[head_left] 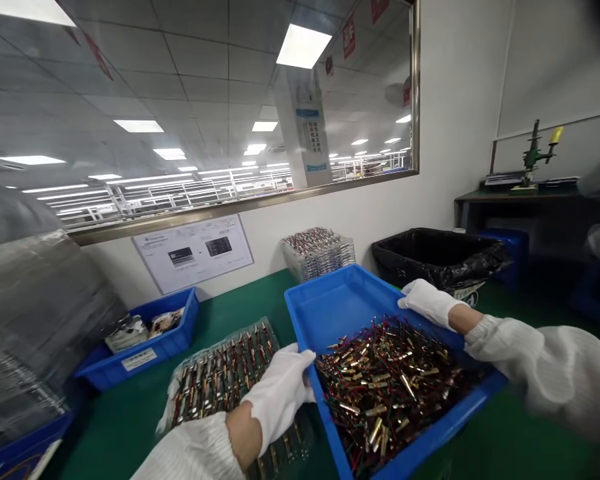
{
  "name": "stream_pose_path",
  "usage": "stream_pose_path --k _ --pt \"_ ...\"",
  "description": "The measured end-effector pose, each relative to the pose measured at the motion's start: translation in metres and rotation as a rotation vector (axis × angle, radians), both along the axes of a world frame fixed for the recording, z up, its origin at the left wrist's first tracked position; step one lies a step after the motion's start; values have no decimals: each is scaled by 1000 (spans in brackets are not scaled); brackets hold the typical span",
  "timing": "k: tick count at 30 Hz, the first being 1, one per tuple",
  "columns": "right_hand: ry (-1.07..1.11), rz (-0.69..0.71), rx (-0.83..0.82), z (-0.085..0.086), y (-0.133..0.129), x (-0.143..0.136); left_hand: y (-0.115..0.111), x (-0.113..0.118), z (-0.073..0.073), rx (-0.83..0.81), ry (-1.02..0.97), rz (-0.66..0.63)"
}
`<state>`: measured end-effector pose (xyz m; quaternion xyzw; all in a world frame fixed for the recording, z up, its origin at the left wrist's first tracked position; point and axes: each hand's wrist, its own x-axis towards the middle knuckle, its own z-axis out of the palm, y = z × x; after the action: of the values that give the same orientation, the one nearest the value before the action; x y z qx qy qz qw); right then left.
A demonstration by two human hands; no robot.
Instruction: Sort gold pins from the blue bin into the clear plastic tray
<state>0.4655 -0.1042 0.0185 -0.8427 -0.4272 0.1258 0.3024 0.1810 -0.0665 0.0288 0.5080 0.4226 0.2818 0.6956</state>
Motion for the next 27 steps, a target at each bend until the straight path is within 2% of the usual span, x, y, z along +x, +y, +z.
stream_pose_path --k 4,8,10,12,14,15,16,17,20,23,27 --pt "-24 43 -89 3 20 4 11 1 -3 7 11 48" --pt "-69 71 -128 4 26 4 16 2 -4 8 38 -12" --pt "-102 91 -138 7 23 2 19 -2 -3 68 132 -51" --pt "-156 117 -133 16 17 -1 26 -7 2 270 287 -3" --pt "-214 148 -111 28 9 -5 35 -13 8 604 457 115" --pt "-234 167 -102 33 5 -7 40 -15 11 759 524 130" --pt "-234 202 -111 38 1 -10 44 -15 14 874 571 91" --pt "-210 252 -150 42 -2 -13 48 -14 17 929 597 -14" --pt "-90 415 -354 39 -6 -22 53 3 21 936 623 -300" --pt "-54 476 -425 25 2 -26 53 35 17 900 624 -407" --pt "-76 523 -300 9 18 -25 53 78 3 832 578 -474"
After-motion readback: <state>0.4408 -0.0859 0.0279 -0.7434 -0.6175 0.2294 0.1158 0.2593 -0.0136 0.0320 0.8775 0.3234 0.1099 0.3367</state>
